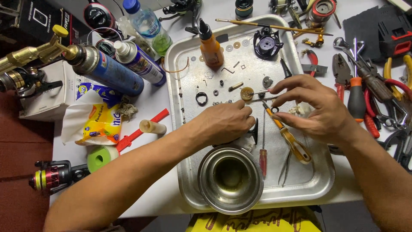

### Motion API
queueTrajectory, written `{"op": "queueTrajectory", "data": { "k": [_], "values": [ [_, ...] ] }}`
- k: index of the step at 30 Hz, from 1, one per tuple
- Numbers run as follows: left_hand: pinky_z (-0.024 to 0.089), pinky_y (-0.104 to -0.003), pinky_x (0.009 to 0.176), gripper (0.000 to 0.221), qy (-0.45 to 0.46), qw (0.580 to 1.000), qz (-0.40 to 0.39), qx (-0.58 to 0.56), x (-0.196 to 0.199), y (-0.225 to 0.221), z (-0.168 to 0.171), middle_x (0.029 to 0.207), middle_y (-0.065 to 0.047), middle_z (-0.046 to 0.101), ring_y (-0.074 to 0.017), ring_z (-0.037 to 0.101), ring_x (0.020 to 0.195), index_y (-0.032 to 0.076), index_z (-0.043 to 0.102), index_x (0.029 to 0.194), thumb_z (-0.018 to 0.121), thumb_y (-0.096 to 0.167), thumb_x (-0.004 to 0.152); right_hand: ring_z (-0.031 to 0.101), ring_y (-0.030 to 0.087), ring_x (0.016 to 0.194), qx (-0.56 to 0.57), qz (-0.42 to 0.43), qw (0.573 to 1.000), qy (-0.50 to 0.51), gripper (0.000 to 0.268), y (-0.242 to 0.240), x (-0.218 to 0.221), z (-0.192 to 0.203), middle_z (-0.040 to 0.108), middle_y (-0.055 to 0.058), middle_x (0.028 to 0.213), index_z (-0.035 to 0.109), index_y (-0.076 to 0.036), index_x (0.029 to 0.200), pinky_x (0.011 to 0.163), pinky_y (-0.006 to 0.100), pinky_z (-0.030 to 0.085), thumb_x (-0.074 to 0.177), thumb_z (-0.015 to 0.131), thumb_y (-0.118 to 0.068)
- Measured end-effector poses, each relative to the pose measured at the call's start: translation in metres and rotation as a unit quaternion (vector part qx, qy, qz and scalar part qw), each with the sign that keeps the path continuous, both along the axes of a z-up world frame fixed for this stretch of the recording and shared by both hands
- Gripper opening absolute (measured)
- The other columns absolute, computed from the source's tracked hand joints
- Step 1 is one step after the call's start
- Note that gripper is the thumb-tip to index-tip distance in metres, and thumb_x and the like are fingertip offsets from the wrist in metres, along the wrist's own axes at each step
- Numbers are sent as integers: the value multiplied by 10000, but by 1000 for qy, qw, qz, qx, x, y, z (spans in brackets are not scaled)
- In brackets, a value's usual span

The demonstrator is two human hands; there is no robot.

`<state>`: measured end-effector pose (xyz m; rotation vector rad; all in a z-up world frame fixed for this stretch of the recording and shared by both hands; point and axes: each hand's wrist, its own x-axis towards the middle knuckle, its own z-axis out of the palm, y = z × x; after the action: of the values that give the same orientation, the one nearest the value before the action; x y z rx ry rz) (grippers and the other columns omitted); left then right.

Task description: Cleaning and lubricating the internal components of a fishing reel during a repair process.

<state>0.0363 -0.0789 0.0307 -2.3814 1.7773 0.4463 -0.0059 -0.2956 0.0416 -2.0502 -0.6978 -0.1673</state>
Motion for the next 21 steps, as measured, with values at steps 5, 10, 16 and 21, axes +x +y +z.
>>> {"op": "queueTrajectory", "data": {
  "k": [5,10,16,21],
  "values": [
    [473,-343,553,144,32,999,3,-16,1,-4,5,841,-106,524,-220,486,762,10,520,958,418,111,952,562,234,1072,-3,-13,1000,-1,235,-2,0,1,582,141,1103,644,-39,922,949,333,472,705,724,-86],
    [459,-344,546,93,38,998,5,-42,6,-4,7,826,-98,506,-232,474,803,26,501,897,424,67,930,567,231,1062,4,-12,1000,8,231,-2,-1,3,569,149,1112,638,-24,927,857,289,524,716,714,-79],
    [464,-387,534,105,52,998,26,-24,13,-3,0,825,-134,534,-255,506,783,28,468,915,390,92,946,562,222,1076,-2,-16,1000,17,227,-3,0,1,576,135,1128,639,-45,927,842,279,509,719,708,-103],
    [438,-339,617,147,33,997,-21,-68,16,1,-3,864,-73,504,-208,458,760,58,538,879,401,82,928,552,214,1095,-4,-30,999,36,202,-3,-1,2,584,110,1122,654,-67,915,820,281,487,726,710,-109]
  ]
}}
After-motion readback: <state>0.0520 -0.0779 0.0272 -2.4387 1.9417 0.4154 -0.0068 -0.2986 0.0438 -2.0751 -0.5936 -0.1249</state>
